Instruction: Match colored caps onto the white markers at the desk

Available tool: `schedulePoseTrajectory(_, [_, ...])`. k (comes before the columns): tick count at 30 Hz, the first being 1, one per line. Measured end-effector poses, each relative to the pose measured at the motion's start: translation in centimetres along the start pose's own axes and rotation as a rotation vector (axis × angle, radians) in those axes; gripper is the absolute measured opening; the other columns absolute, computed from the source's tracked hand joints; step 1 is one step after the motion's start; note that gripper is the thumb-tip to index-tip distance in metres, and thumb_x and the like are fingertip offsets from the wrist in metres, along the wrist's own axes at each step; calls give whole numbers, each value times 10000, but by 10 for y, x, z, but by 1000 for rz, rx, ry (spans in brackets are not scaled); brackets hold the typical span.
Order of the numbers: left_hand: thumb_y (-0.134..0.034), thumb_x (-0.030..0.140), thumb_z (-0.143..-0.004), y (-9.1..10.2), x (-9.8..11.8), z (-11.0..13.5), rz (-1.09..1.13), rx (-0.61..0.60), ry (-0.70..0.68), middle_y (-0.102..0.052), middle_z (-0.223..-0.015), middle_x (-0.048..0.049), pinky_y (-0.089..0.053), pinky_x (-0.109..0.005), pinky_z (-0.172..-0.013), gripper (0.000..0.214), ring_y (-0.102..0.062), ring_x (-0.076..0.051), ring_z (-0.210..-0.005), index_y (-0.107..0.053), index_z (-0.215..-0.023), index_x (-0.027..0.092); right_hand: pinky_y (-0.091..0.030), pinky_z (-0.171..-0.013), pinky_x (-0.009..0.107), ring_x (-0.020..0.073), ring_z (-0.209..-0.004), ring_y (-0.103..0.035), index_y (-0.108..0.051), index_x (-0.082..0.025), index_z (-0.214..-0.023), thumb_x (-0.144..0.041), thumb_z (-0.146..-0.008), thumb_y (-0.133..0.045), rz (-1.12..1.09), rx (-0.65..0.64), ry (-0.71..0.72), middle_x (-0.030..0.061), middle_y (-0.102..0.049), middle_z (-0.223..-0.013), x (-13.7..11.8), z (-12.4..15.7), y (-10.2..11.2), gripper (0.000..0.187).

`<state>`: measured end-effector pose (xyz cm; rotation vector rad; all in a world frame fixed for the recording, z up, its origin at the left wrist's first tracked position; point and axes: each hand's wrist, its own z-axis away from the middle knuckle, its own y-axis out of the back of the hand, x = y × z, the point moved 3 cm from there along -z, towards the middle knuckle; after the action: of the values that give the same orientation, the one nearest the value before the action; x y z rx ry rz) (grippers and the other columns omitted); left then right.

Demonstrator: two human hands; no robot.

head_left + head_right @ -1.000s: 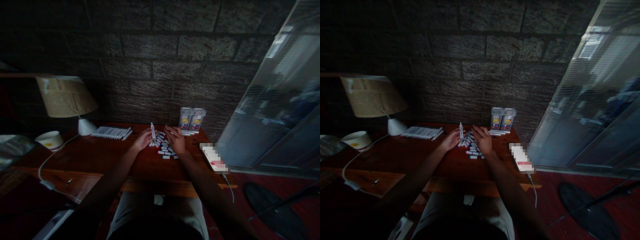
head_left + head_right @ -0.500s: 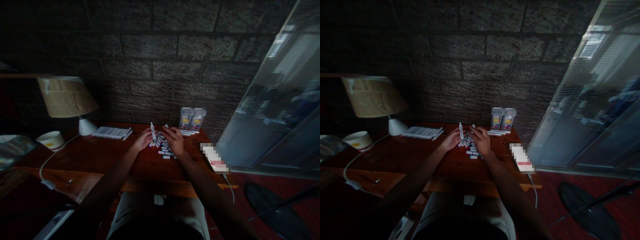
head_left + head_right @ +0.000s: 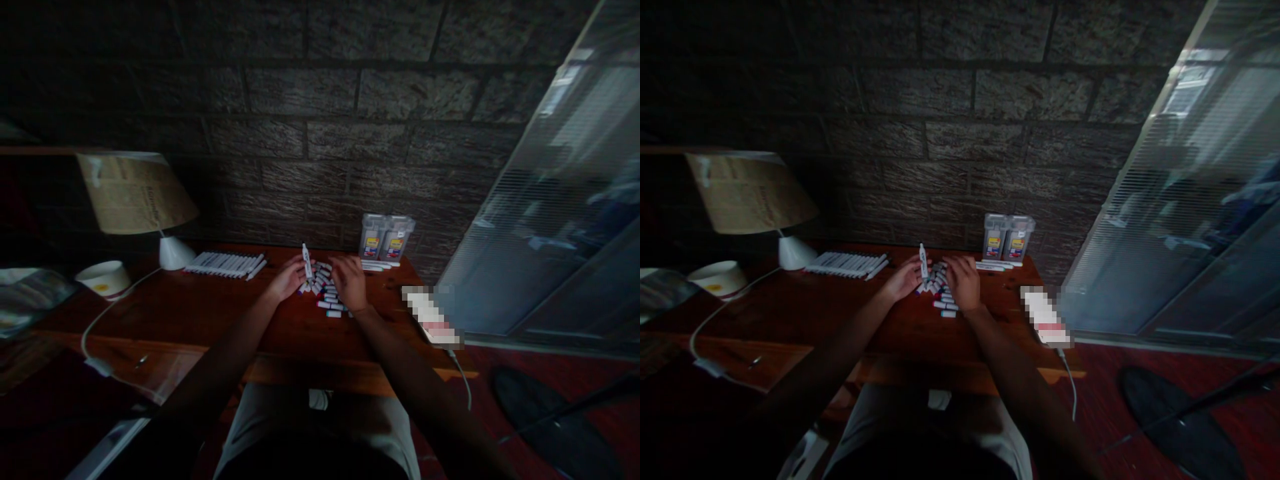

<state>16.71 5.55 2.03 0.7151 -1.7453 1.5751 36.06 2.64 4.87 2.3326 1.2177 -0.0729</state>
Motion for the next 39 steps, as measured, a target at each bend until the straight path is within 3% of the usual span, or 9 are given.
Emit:
schedulePoseTrajectory(3, [-604,51,-799,0,0,0,-8,-4,3,-755,-921,-66,-549,-257,-699,238,-696,-139,-724,-660,-1008,149,-526,-909,409,245,-956,-663,-701,-171,-1131,-251,-919,-532,-12,34,-302,107,-744,-1025,36,2,-1,282])
schedulePoseTrajectory(7, [-628,71,-792,1,-1,-1,-18,-9,3,-754,-956,-75,-554,-266,-721,234,-701,-146,-758,-672,-1006,158,-546,-840,351,232,-880,-720,-735,-196,-991,-206,-843,-591,36,-181,-555,94,-764,-978,70,9,-3,206])
schedulePoseTrajectory(11, [-651,82,-779,2,-1,-1,-21,-13,-7,-749,-973,-77,-549,-270,-733,246,-697,-147,-778,-676,-1009,163,-551,-817,330,217,-855,-729,-734,-228,-880,-179,-776,-645,26,-350,-575,37,-773,-906,72,15,-7,145])
schedulePoseTrajectory(17, [-632,89,-790,0,0,0,-25,-15,-20,-750,-984,-89,-546,-287,-731,206,-696,-161,-770,-676,-980,156,-524,-761,300,186,-760,-681,-664,-233,-761,-263,-770,-663,-119,-302,-588,10,-724,-775,55,10,-8,31])
schedulePoseTrajectory(21, [-628,84,-782,-2,1,1,-13,-15,-23,-752,-967,-83,-546,-289,-728,192,-695,-158,-749,-663,-957,157,-440,-546,235,121,-517,-474,-487,-232,-683,-533,-831,-605,-659,-60,-782,-57,-480,-541,32,-4,4,355])
schedulePoseTrajectory(24, [-631,77,-776,-2,0,1,-4,-17,-18,-752,-947,-73,-540,-273,-718,204,-695,-153,-755,-654,-961,161,-315,-434,218,101,-423,-246,-383,-245,-669,-588,-852,-577,-1298,-148,-909,-105,-251,-481,-9,-16,14,435])
schedulePoseTrajectory(28, [-643,84,-773,0,0,-1,-20,-34,-19,-750,-930,-61,-537,-260,-699,222,-689,-144,-738,-652,-981,161,-266,-418,202,98,-443,-168,-370,-235,-704,-435,-919,-551,-1811,-125,-881,-95,-252,-539,-75,-31,47,345])
schedulePoseTrajectory(33, [-645,90,-783,0,1,0,-22,-76,-17,-749,-946,-61,-550,-252,-695,274,-696,-145,-758,-656,-1050,149,-277,-416,206,101,-440,-179,-381,-240,-738,-388,-970,-484,-1989,-125,-874,-82,-284,-576,-130,-46,85,294])
schedulePoseTrajectory(39, [-661,91,-784,-2,2,2,-20,-95,-17,-747,-949,-57,-560,-266,-710,237,-707,-160,-783,-648,-1012,157,-260,-404,204,96,-441,-153,-353,-239,-729,-386,-971,-483,-2008,-158,-893,-82,-261,-582,-146,-49,95,311])
